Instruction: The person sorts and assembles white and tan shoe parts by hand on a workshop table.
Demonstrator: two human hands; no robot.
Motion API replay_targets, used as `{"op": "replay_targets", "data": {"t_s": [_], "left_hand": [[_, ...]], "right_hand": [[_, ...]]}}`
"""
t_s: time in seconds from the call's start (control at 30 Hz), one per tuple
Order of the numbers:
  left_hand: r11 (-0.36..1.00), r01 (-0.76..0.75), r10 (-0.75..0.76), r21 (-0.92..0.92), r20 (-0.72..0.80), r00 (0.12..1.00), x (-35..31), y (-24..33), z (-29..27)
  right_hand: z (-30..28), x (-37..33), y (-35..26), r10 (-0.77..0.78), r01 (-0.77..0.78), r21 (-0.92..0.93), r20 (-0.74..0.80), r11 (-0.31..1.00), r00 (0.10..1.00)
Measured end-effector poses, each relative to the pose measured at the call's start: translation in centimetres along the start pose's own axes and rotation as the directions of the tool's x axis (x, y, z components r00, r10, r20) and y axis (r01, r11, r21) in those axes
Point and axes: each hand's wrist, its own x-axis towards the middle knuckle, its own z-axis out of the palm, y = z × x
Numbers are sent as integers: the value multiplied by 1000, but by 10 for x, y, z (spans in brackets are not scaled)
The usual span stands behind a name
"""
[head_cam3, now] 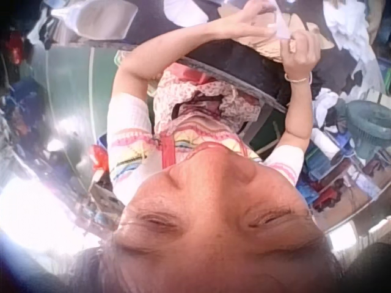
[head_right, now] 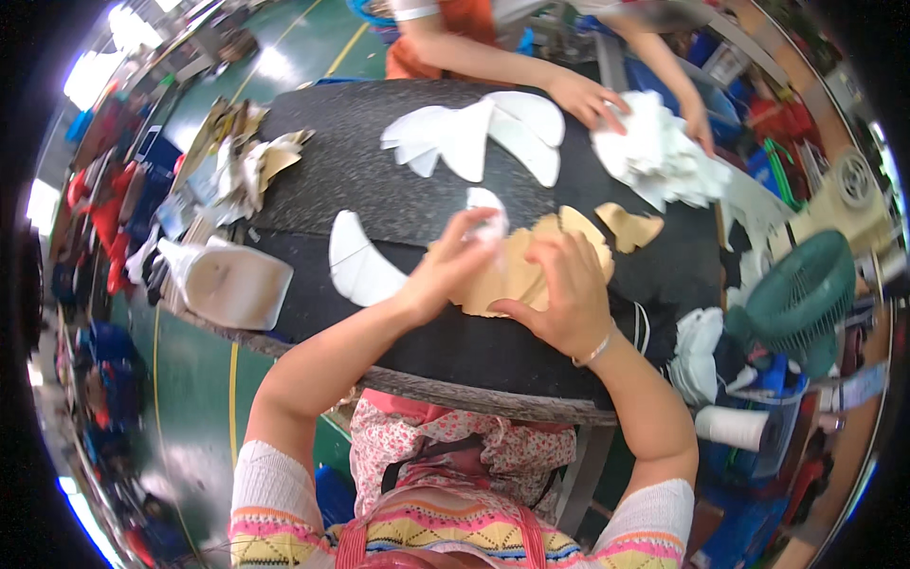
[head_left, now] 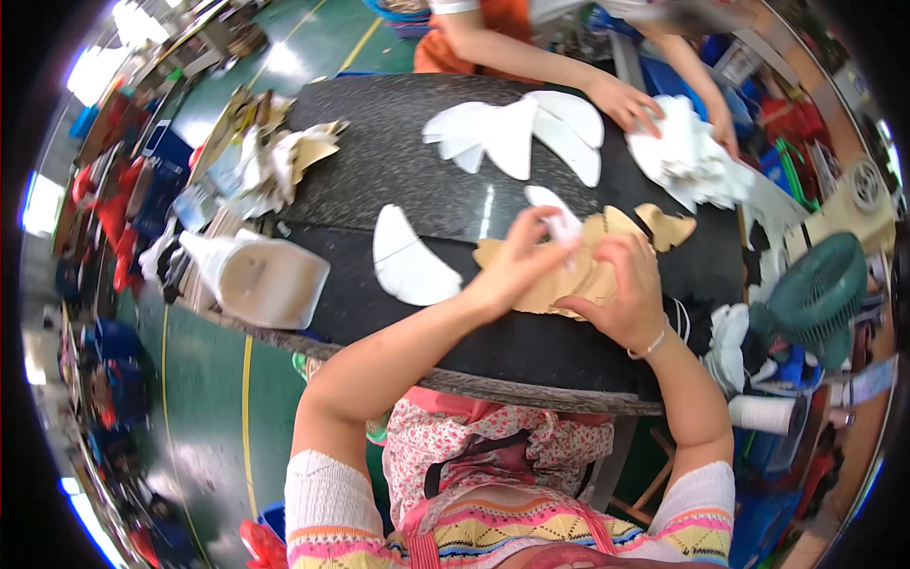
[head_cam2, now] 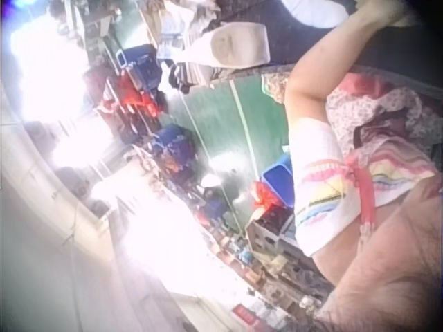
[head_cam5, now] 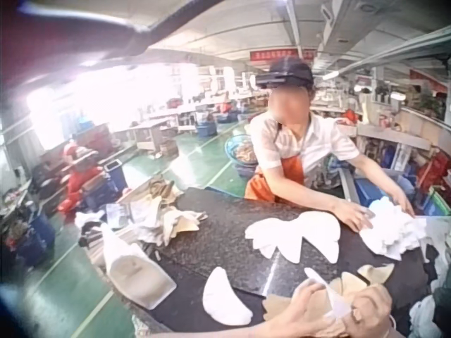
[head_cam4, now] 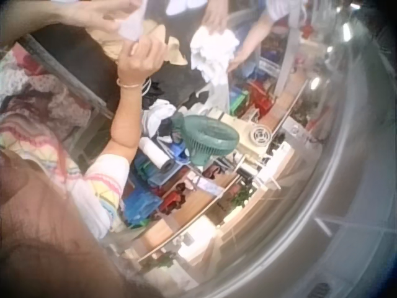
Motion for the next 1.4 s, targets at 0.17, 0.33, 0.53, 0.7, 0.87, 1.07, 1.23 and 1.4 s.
{"op": "replay_targets", "data": {"t_s": [0.17, 0.33, 0.53, 0.7, 0.87, 1.07, 1.23, 1.4], "left_hand": [[992, -124, 120, 23, 119, 986, 2, -10, 11], [967, -214, 190, 142, 163, 968, 0, 3, -1], [713, -312, 235, 628, 206, 950, 10, 7, -31], [499, -177, 132, 849, 127, 983, 3, 12, -37], [163, 233, 286, 959, -272, 919, 5, 14, -61], [-43, 335, 26, 941, -334, 942, -46, -25, -153], [284, 294, 205, 913, -357, 911, -56, -26, -138], [-161, 224, 188, 961, -193, 963, -52, -38, -119]], "right_hand": [[-8, -2, 11, -139, 134, -121, -33, 984, 990], [-20, 13, 1, -206, 173, -202, -155, 964, 966], [-19, 8, 6, -206, 177, -231, -111, 957, 972], [-20, 12, 11, -85, 31, -227, -232, 973, 969], [-16, 8, 12, 54, -80, -80, -285, 994, 957], [-10, 9, 4, 42, -33, 37, -265, 999, 963], [3, -1, 6, 108, -92, 118, -135, 989, 985], [18, 1, -13, 71, -64, 143, -45, 988, 996]]}}
